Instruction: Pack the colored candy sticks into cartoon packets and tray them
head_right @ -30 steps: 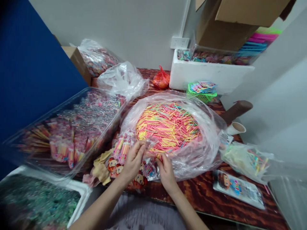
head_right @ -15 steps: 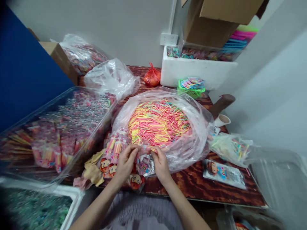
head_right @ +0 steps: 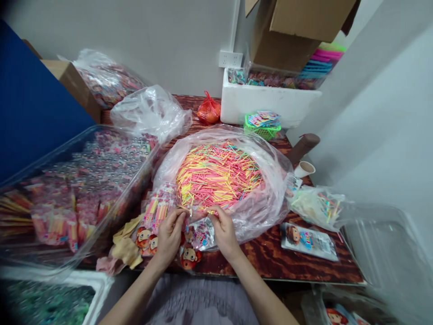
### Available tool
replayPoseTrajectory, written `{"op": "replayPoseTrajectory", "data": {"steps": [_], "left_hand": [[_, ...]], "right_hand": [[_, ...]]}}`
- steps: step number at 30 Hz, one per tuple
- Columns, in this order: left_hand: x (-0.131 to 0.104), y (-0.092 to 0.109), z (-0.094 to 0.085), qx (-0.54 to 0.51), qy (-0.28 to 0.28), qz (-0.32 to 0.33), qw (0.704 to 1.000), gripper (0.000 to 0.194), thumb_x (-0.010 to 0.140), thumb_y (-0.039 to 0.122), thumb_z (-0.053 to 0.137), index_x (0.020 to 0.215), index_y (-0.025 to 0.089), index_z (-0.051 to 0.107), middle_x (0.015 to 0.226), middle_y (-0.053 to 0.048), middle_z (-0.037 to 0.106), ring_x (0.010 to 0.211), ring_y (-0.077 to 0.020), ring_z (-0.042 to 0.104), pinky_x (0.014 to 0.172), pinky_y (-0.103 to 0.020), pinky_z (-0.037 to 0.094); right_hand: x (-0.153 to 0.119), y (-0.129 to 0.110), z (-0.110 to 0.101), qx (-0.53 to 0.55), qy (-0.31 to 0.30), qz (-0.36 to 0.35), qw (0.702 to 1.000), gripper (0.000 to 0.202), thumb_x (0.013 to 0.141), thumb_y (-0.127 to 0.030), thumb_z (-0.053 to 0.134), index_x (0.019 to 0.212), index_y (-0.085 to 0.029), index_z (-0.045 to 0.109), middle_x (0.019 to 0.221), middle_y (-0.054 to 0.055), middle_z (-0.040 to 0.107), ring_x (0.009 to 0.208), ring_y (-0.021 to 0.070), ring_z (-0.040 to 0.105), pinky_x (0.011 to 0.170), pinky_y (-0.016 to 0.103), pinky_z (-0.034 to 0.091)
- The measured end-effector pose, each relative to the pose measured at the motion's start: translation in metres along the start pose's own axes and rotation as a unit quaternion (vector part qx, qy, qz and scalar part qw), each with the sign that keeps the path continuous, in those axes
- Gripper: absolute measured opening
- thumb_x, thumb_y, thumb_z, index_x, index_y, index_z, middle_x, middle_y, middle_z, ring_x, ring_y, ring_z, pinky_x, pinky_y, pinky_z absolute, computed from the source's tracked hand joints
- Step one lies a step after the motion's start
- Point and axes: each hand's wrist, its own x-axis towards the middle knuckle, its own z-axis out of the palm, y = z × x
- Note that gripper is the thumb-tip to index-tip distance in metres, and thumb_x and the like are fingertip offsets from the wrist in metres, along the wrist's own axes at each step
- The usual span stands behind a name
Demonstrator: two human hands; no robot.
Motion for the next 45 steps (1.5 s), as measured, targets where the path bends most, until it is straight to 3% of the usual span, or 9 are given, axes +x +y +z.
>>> {"op": "replayPoseTrajectory", "data": {"steps": [14,28,38,40,42,45], "left_hand": [[0.005,0.003,-0.01,-0.036,0.026,-0.027,0.999,0.022,0.093,0.031,0.049,0.094,0.019,0.067,0.093,-0.004,0.07,0.089,-0.0182,0.064,0.082,-0.029,0.048],[0.011,0.021,-0.019,-0.167,0.031,-0.116,0.979,0.019,0.09,0.033,0.054,0.091,0.018,0.067,0.089,-0.003,0.069,0.087,-0.0166,0.063,0.082,-0.028,0.049],[-0.005,0.009,-0.021,-0.073,-0.01,-0.052,0.996,0.018,0.09,0.03,0.055,0.09,0.019,0.069,0.088,-0.002,0.07,0.084,-0.0165,0.063,0.077,-0.026,0.048],[-0.008,0.008,-0.021,-0.046,-0.016,-0.032,0.998,0.018,0.091,0.029,0.054,0.09,0.02,0.07,0.088,-0.003,0.07,0.084,-0.017,0.063,0.078,-0.027,0.047],[-0.009,0.009,-0.02,-0.033,-0.027,-0.02,0.999,0.019,0.092,0.029,0.053,0.089,0.02,0.07,0.087,-0.003,0.07,0.084,-0.0169,0.063,0.078,-0.027,0.047],[-0.008,0.013,-0.016,-0.04,-0.047,-0.027,0.998,0.02,0.093,0.028,0.052,0.089,0.02,0.07,0.088,-0.003,0.071,0.084,-0.0165,0.064,0.078,-0.026,0.047]], "right_hand": [[0.0,0.001,0.003,-0.007,0.001,0.012,1.0,0.017,0.092,-0.033,0.052,0.088,-0.022,0.065,0.083,0.003,0.066,0.084,0.0211,0.061,0.08,0.032,0.045],[-0.001,0.003,0.007,0.015,-0.009,0.016,1.0,0.015,0.092,-0.028,0.051,0.088,-0.023,0.065,0.084,0.003,0.066,0.084,0.0201,0.062,0.079,0.03,0.045],[-0.003,0.006,0.004,0.03,0.007,0.023,0.999,0.014,0.09,-0.03,0.056,0.088,-0.022,0.067,0.086,0.003,0.068,0.085,0.0199,0.062,0.079,0.031,0.046],[0.003,0.005,0.001,0.063,0.021,0.037,0.997,0.012,0.088,-0.031,0.06,0.088,-0.022,0.068,0.085,0.002,0.068,0.084,0.0193,0.062,0.08,0.031,0.046],[0.015,-0.001,-0.001,0.174,0.054,0.064,0.981,0.009,0.086,-0.031,0.065,0.087,-0.023,0.068,0.082,0.001,0.069,0.082,0.0184,0.064,0.082,0.032,0.048],[0.041,-0.019,-0.001,0.398,0.076,0.11,0.908,0.009,0.08,-0.029,0.072,0.086,-0.025,0.066,0.082,-0.002,0.07,0.085,0.0175,0.066,0.092,0.038,0.049]]}}
